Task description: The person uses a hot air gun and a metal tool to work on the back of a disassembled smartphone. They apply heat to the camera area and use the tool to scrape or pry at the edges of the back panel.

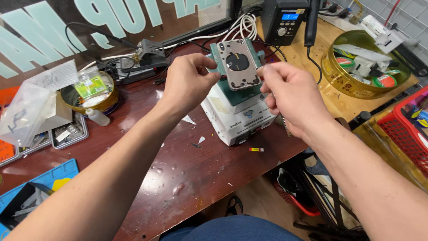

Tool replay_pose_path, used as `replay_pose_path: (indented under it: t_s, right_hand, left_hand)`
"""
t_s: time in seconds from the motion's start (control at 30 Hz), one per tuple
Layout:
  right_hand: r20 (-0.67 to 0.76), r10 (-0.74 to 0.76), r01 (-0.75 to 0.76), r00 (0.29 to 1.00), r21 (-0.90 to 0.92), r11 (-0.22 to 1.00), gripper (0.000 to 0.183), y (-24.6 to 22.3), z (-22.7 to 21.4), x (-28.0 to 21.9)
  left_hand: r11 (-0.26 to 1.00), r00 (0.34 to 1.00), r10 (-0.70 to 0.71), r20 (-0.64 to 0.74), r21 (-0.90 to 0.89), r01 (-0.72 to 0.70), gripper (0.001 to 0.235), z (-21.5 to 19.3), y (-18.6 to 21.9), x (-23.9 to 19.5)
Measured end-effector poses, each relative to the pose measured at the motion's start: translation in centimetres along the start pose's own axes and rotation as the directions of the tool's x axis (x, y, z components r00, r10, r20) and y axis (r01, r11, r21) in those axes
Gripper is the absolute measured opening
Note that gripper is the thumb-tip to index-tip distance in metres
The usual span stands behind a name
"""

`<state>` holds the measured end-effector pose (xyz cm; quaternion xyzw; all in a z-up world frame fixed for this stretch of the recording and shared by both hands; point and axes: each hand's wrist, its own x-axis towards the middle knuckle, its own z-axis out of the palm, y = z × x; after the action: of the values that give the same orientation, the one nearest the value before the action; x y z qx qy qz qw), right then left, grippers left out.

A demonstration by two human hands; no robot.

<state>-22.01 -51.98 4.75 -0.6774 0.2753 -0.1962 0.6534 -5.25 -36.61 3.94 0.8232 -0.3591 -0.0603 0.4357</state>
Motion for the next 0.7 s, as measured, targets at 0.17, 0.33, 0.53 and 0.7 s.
replay_pose_path:
  t_s: [0.17, 0.33, 0.53, 0.7]
  right_hand:
    - [0.024, 0.043, -0.04, 0.999, -0.112, 0.993, 0.022, 0.2, -1.4, 1.2]
    - [-0.05, 0.107, -0.116, 0.993, -0.262, 0.958, 0.023, -0.8, -1.3, 1.3]
    - [-0.052, 0.057, -0.069, 0.997, -0.253, 0.965, 0.025, -1.0, -0.2, 2.9]
    - [0.054, 0.006, 0.007, 0.999, -0.234, 0.972, 0.027, -1.0, 0.0, 4.7]
  left_hand:
    - [0.915, 0.95, 0.313, -0.012, 0.272, -0.298, 0.031, 2.9, -0.6, 3.5]
    - [0.857, 0.906, 0.418, 0.068, 0.301, -0.418, 0.024, 2.4, -1.3, 3.0]
    - [0.939, 0.955, 0.288, 0.065, 0.178, -0.295, 0.014, 2.6, -1.2, 2.9]
    - [0.946, 0.966, 0.259, -0.026, 0.21, -0.248, 0.012, 4.0, -0.4, 3.3]
